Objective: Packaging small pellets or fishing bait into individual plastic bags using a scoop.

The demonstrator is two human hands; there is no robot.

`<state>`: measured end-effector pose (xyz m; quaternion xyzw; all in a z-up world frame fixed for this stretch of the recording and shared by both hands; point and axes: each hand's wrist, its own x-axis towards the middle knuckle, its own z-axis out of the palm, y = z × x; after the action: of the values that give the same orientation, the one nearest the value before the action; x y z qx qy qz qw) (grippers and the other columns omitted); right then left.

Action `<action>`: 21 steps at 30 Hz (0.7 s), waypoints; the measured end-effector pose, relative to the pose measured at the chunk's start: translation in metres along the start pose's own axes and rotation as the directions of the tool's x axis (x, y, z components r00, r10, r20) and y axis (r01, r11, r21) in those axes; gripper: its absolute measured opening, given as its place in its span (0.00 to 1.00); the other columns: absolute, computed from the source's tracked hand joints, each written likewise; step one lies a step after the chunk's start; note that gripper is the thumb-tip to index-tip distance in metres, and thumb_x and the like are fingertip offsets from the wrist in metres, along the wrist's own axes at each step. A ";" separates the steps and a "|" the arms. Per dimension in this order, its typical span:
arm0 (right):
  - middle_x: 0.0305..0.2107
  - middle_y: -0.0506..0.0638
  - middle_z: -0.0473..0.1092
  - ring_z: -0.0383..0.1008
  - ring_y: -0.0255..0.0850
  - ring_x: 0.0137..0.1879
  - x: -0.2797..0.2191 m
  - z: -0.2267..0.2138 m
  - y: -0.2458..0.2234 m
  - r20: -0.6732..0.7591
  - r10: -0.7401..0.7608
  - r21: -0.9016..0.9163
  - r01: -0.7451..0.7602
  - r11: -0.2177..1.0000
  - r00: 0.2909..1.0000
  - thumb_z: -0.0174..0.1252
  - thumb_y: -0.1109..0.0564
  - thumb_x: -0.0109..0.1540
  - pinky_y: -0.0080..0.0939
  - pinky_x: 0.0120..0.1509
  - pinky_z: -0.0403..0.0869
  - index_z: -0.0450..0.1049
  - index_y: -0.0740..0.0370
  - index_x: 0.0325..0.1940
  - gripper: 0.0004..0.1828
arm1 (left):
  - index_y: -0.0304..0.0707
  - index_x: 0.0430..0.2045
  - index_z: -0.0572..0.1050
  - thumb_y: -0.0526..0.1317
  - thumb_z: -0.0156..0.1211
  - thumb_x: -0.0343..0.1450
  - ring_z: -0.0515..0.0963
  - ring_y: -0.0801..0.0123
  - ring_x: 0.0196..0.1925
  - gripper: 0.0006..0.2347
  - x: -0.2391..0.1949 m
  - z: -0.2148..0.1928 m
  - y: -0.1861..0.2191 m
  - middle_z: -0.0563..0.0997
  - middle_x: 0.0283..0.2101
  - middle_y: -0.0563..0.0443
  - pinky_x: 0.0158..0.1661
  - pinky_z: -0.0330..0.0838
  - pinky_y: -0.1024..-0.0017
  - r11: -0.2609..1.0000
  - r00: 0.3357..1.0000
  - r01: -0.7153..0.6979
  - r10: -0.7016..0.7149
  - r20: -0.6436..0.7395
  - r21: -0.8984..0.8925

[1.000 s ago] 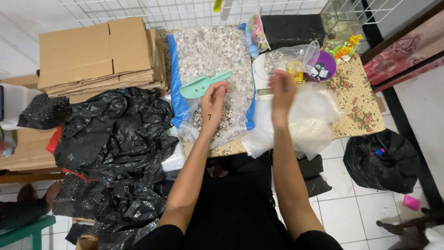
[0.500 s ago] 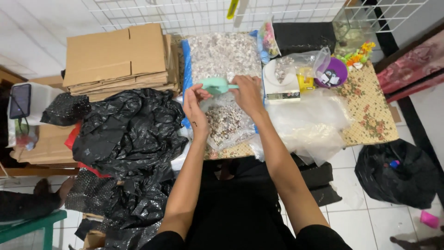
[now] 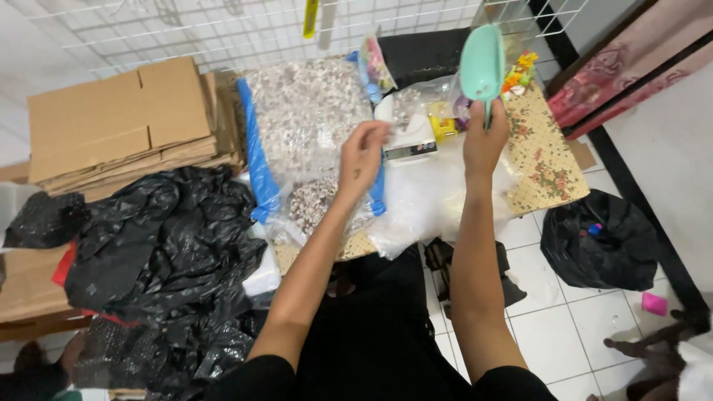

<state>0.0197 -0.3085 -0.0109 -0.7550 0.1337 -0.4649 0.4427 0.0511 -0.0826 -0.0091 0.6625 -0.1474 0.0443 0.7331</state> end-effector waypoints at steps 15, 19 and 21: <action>0.43 0.61 0.78 0.76 0.61 0.56 -0.047 0.015 -0.084 0.774 -0.021 0.037 -0.012 0.999 0.633 0.61 0.62 0.64 0.55 0.64 0.70 0.79 0.63 0.51 0.11 | 0.46 0.37 0.68 0.44 0.44 0.80 0.72 0.71 0.31 0.07 0.023 -0.060 0.013 0.73 0.31 0.54 0.36 0.68 0.75 0.964 0.820 -0.256 0.256 -0.512 0.072; 0.40 0.62 0.78 0.77 0.64 0.51 -0.078 0.032 -0.095 0.848 -0.183 0.127 0.144 0.981 0.497 0.63 0.63 0.62 0.60 0.59 0.72 0.80 0.61 0.49 0.11 | 0.39 0.39 0.71 0.43 0.46 0.80 0.76 0.70 0.33 0.08 0.029 -0.134 -0.003 0.75 0.33 0.51 0.35 0.68 0.76 0.953 0.813 -0.296 0.289 -0.506 0.067; 0.35 0.54 0.75 0.77 0.57 0.45 -0.087 0.043 -0.097 0.824 -0.329 0.139 0.399 0.906 0.461 0.57 0.59 0.65 0.52 0.57 0.72 0.78 0.55 0.47 0.08 | 0.40 0.40 0.72 0.39 0.47 0.79 0.76 0.73 0.34 0.06 0.029 -0.155 0.000 0.76 0.33 0.52 0.37 0.68 0.78 0.963 0.828 -0.266 0.253 -0.500 0.047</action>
<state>-0.0114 -0.1765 0.0077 -0.9096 -0.2394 -0.1290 0.3142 0.1030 0.0662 -0.0134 0.5929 -0.0410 0.3120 0.7413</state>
